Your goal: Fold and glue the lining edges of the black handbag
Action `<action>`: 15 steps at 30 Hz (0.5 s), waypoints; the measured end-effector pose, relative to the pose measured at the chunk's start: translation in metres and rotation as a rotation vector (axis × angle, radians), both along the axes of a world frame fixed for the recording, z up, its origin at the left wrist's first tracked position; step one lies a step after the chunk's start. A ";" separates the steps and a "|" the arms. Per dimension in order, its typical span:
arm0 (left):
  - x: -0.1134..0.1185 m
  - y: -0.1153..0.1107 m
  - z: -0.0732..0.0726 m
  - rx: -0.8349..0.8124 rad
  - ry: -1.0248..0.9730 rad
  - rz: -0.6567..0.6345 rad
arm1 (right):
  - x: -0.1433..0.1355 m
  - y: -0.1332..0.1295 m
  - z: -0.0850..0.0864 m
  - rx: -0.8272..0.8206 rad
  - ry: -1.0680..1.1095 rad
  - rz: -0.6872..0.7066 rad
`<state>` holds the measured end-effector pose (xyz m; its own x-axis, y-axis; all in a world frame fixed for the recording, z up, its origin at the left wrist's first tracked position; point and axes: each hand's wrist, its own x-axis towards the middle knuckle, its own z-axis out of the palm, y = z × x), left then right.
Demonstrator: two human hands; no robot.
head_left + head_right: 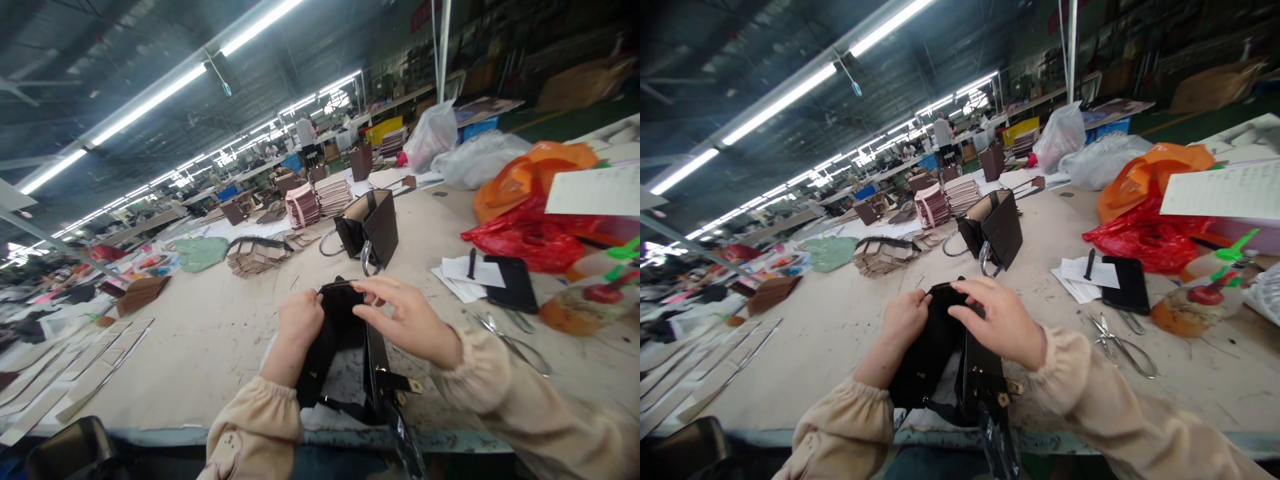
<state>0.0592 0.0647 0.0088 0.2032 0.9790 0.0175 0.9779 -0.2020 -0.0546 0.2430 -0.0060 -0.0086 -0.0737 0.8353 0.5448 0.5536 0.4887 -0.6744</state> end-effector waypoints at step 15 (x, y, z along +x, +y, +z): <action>0.000 -0.007 0.017 -0.161 -0.353 0.061 | -0.021 -0.129 -0.080 -0.120 -0.259 -0.038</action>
<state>0.0596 0.0574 0.0255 0.1540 0.9849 -0.0792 0.9414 -0.1219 0.3147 0.2223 -0.1354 -0.0887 -0.1644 0.8977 0.4087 0.7312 0.3890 -0.5603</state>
